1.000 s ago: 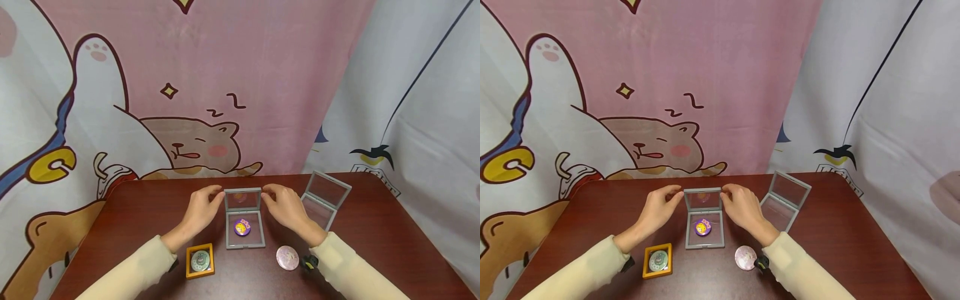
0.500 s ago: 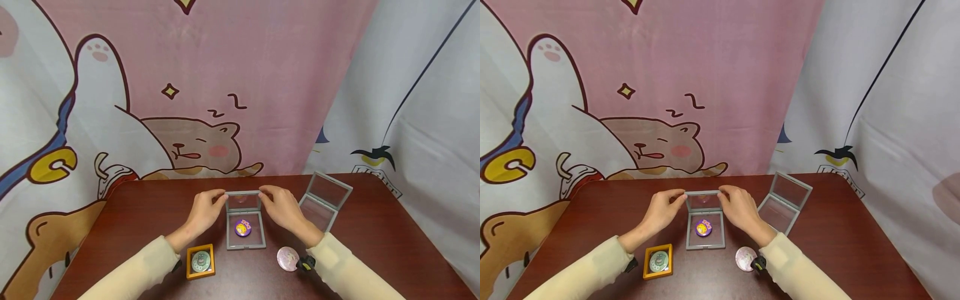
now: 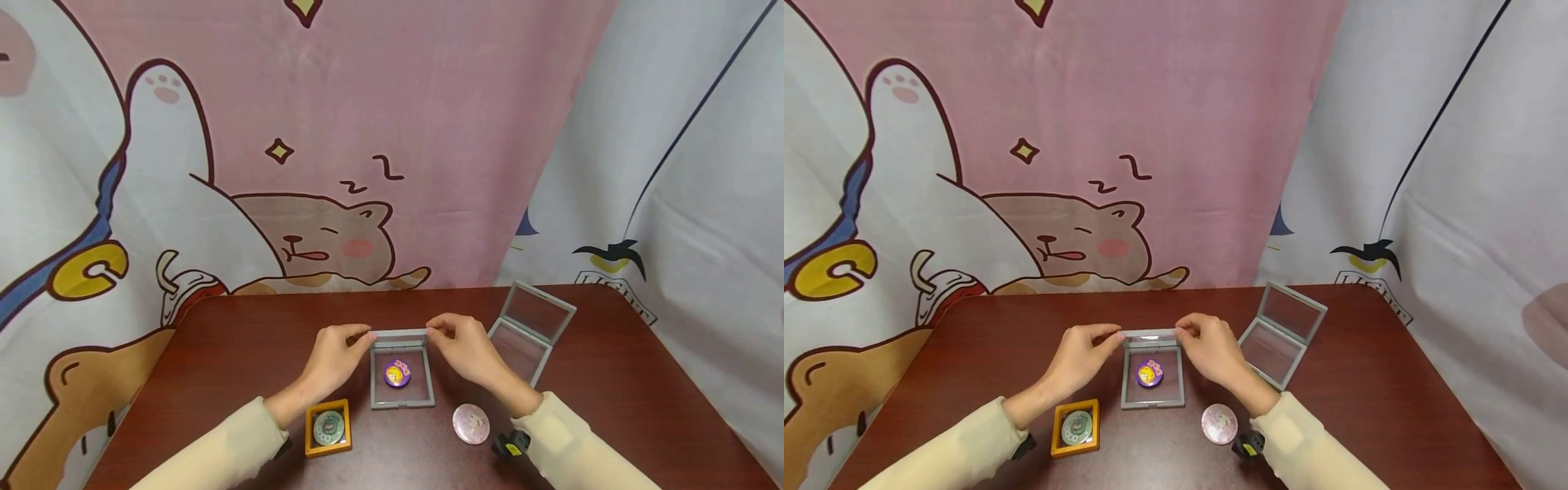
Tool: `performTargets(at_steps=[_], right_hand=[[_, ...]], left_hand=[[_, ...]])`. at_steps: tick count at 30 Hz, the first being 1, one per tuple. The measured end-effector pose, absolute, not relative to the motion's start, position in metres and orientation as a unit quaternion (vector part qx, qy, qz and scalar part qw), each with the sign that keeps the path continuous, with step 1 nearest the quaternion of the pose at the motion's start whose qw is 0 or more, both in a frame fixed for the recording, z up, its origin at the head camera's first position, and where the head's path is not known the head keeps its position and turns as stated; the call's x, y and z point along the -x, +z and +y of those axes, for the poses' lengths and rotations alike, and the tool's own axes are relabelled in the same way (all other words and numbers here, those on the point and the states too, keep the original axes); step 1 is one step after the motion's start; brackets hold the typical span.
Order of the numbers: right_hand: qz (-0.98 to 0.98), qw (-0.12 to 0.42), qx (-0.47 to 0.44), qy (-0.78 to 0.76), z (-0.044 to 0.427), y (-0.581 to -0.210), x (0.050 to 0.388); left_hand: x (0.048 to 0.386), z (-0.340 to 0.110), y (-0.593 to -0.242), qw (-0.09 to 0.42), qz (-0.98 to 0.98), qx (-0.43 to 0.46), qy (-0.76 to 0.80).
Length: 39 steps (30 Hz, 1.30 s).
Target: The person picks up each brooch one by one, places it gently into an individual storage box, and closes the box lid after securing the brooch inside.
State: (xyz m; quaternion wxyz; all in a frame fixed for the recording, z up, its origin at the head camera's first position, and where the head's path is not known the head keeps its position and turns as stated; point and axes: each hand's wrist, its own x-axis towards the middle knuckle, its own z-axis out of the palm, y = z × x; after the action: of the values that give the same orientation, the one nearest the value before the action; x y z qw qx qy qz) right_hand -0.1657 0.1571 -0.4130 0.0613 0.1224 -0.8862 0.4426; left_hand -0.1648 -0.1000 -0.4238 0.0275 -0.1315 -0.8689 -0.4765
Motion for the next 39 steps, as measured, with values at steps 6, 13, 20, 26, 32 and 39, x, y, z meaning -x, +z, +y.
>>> performTargets(at_steps=[6, 13, 20, 26, 32, 39], right_hand=[[-0.885, 0.026, -0.109, 0.452, 0.158, -0.415, 0.157], [-0.892, -0.005, -0.102, 0.441, 0.159, -0.421, 0.148], [-0.893, -0.03, -0.108, 0.437, 0.16, -0.428, 0.14], [-0.899, -0.043, -0.112, 0.421, 0.159, -0.432, 0.135], [-0.913, -0.035, -0.135, 0.382, 0.157, -0.437, 0.129], [-0.934, -0.012, -0.143, 0.328, 0.154, -0.443, 0.123]], left_hand=[[0.153, -0.101, -0.429, 0.044, -0.875, 0.166, -0.452], [0.142, -0.104, -0.434, 0.028, -0.876, 0.195, -0.44], [0.136, -0.104, -0.44, 0.003, -0.88, 0.205, -0.429], [0.129, -0.103, -0.444, -0.028, -0.878, 0.213, -0.427], [0.126, -0.102, -0.448, -0.016, -0.887, 0.221, -0.406], [0.125, -0.101, -0.453, -0.01, -0.889, 0.239, -0.39]])
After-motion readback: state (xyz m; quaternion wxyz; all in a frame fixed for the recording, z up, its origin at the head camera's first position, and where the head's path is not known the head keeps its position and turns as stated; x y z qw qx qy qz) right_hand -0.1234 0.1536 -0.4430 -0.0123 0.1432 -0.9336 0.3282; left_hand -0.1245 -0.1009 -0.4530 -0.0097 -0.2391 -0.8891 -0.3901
